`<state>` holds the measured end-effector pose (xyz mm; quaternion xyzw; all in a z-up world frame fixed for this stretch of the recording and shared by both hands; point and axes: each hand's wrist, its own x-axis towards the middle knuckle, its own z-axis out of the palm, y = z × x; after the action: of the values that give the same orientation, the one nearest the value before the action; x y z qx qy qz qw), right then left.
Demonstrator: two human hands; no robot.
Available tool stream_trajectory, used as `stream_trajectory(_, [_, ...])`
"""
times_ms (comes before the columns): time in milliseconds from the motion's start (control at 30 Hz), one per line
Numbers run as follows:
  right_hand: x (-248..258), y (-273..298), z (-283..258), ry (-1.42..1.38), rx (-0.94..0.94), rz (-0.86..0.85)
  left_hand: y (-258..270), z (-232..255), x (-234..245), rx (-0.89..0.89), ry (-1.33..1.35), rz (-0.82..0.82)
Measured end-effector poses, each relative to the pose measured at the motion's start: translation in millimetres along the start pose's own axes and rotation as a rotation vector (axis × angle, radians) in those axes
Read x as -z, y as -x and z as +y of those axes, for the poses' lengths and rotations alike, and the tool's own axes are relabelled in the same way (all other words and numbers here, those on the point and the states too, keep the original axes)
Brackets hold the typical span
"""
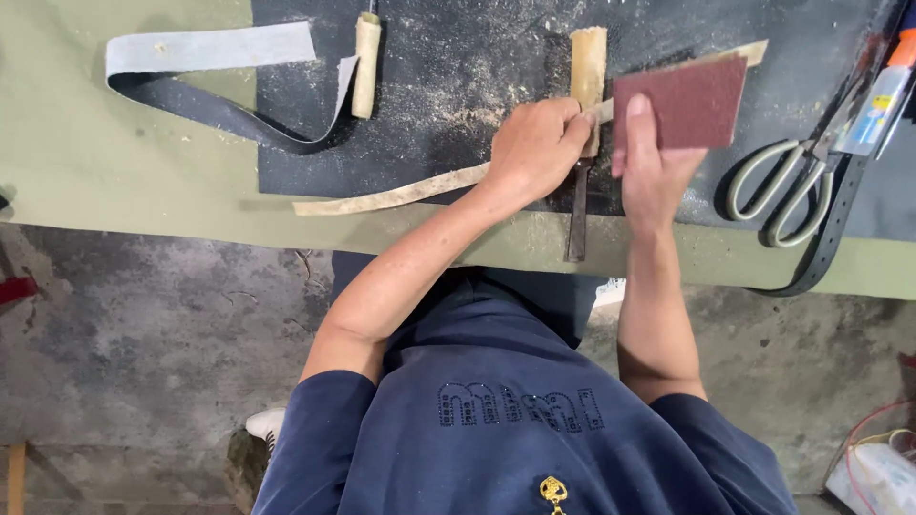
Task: Sanding a thin strip of wood using a sanding block on a workbench
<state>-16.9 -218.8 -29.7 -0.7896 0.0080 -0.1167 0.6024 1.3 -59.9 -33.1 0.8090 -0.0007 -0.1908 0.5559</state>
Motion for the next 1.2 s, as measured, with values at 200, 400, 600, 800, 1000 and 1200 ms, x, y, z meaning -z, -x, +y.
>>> stream_trajectory(200, [-14.6,37.7,-10.1,0.109,0.021,0.059,20.4,11.3,8.2,-0.018,0.035,0.065])
stream_trajectory(400, [-29.4,2.9,-3.5,-0.025,-0.037,0.237,18.9,8.0,4.5,0.008,0.014,0.079])
stream_trajectory(600, [-26.0,39.8,-2.9,0.017,-0.088,0.231,21.1,6.8,4.8,0.025,0.042,0.089])
stream_trajectory(800, [-29.9,20.7,-15.3,0.056,-0.143,0.277,24.7,8.0,1.2,0.058,0.037,0.108])
stream_trajectory(1000, [-33.7,19.6,-37.9,-0.059,-0.271,0.303,17.2,5.9,-11.0,0.079,-0.104,0.145])
stream_trajectory(1200, [-27.9,43.3,-49.6,-0.036,-0.235,0.203,21.2,6.6,-11.2,0.039,-0.084,0.175])
